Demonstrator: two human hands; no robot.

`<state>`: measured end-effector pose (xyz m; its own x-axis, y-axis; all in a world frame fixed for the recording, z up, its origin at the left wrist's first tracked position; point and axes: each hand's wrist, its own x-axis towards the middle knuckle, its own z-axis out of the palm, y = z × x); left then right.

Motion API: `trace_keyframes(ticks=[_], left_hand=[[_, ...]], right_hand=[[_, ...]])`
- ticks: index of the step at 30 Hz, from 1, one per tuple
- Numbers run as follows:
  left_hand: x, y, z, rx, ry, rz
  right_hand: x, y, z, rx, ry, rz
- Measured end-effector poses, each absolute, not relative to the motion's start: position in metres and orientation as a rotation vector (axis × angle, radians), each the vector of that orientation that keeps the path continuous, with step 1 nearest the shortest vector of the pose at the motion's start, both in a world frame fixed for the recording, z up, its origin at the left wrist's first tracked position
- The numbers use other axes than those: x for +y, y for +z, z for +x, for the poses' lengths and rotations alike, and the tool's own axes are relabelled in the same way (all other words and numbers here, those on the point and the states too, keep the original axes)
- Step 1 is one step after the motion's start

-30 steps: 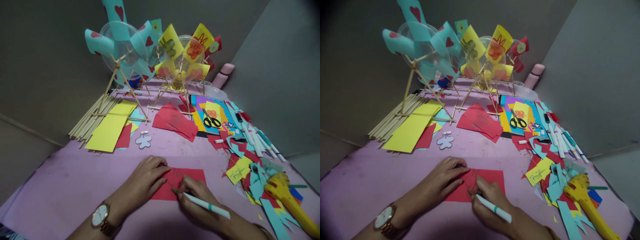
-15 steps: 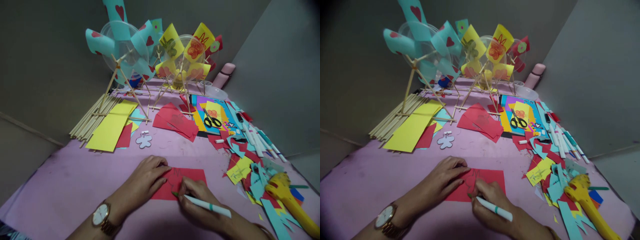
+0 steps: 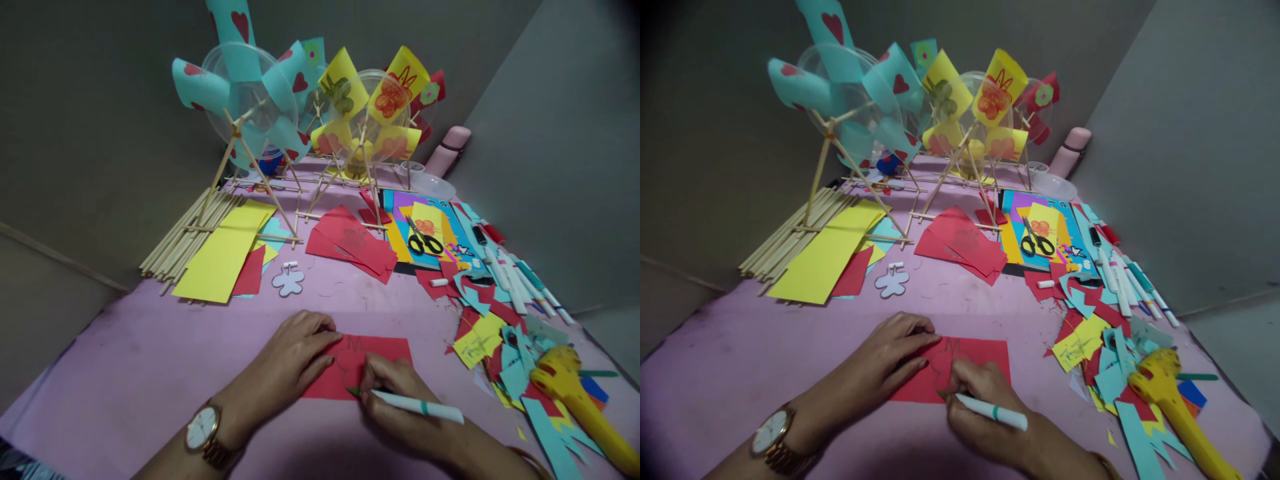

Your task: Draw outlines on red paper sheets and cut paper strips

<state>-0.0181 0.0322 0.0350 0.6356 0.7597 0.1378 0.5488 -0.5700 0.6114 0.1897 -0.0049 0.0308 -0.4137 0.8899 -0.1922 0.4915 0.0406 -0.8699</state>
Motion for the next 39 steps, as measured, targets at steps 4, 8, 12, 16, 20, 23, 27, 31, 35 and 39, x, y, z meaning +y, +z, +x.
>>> trace_keyframes(ticks=[4, 8, 12, 16, 20, 23, 27, 31, 35, 39], left_hand=[[0.032, 0.035, -0.018, 1.018, 0.521, 2.331], [0.033, 0.037, -0.018, 1.015, 0.503, 2.33], [0.033, 0.039, -0.018, 1.002, 0.53, 2.331], [0.033, 0.04, -0.018, 1.006, 0.523, 2.327], [0.033, 0.039, -0.018, 1.011, 0.508, 2.334], [0.033, 0.039, -0.018, 1.004, 0.502, 2.339], [0.033, 0.038, -0.019, 1.005, 0.511, 2.343], [0.033, 0.037, -0.021, 0.987, 0.51, 2.359], [0.034, 0.036, -0.021, 0.977, 0.484, 2.365], [0.034, 0.035, -0.02, 0.989, 0.483, 2.36]], right_hand=[[-0.005, 0.031, 0.19, -1.788, 1.412, -1.389], [0.0, 0.029, 0.193, -1.478, 1.484, -1.372], [0.001, 0.027, 0.198, -1.489, 1.469, -1.363], [-0.005, 0.029, 0.2, -1.592, 1.422, -1.4], [-0.015, 0.033, 0.198, -1.75, 1.294, -1.41], [-0.024, 0.028, 0.197, -1.839, 1.182, -1.424], [-0.037, 0.019, 0.194, -1.918, 0.983, -1.36], [-0.041, 0.017, 0.19, -1.931, 0.864, -1.347], [-0.037, 0.021, 0.186, -1.916, 0.857, -1.378], [-0.034, 0.022, 0.185, -1.904, 0.906, -1.388]])
